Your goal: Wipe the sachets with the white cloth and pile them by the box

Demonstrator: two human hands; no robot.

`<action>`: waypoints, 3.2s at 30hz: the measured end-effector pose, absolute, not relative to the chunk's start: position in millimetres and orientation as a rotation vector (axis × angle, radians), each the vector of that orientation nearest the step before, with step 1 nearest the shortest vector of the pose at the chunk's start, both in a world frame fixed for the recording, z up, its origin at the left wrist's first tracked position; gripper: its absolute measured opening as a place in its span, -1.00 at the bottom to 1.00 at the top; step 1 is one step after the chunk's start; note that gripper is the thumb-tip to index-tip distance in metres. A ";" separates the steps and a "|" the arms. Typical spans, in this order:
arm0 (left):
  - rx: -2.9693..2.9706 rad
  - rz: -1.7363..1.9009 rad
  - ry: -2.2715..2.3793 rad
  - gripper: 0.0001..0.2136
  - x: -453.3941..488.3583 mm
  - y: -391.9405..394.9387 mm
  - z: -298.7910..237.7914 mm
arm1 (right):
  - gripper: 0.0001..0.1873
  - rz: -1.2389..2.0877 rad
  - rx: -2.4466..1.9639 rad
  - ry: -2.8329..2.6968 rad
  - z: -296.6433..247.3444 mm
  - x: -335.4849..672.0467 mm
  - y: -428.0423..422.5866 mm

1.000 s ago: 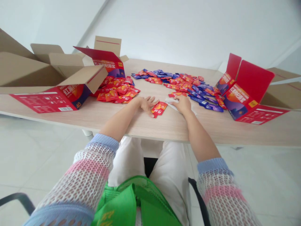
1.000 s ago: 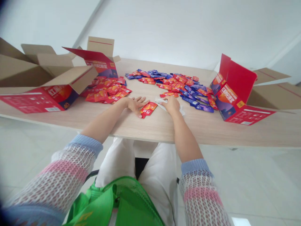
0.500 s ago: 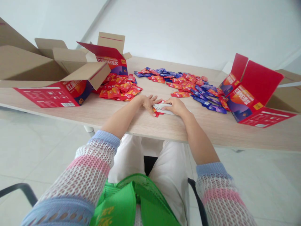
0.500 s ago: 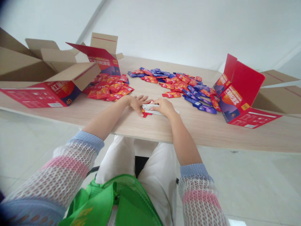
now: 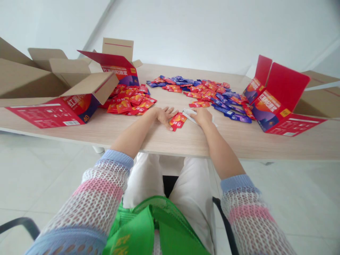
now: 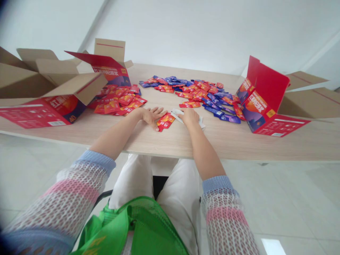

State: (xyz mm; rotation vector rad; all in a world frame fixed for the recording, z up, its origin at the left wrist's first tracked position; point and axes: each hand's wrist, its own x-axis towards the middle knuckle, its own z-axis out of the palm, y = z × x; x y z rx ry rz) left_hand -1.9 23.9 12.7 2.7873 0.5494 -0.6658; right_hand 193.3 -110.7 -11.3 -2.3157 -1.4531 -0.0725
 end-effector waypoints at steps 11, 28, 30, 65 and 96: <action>2.790 -0.654 0.555 0.24 -2.5 21.8 13.7 | -0.58 -0.017 -1.850 -1.755 -5.5 179.5 -113.6; 2.758 -0.591 0.555 0.28 -2.6 24.6 11.4 | -0.58 -0.089 -2.310 -1.499 -12.8 188.8 -110.7; 2.761 -0.604 0.548 0.29 -2.8 24.9 11.4 | -0.58 -0.138 -2.290 -1.462 -9.8 188.9 -112.9; 2.798 -0.648 0.557 0.25 -1.9 23.6 11.8 | -0.65 0.107 -1.856 -1.895 -11.7 168.8 -105.0; 2.829 -0.645 0.546 0.20 -2.7 26.9 8.5 | -0.59 0.086 -1.770 -1.933 -29.7 158.8 -93.2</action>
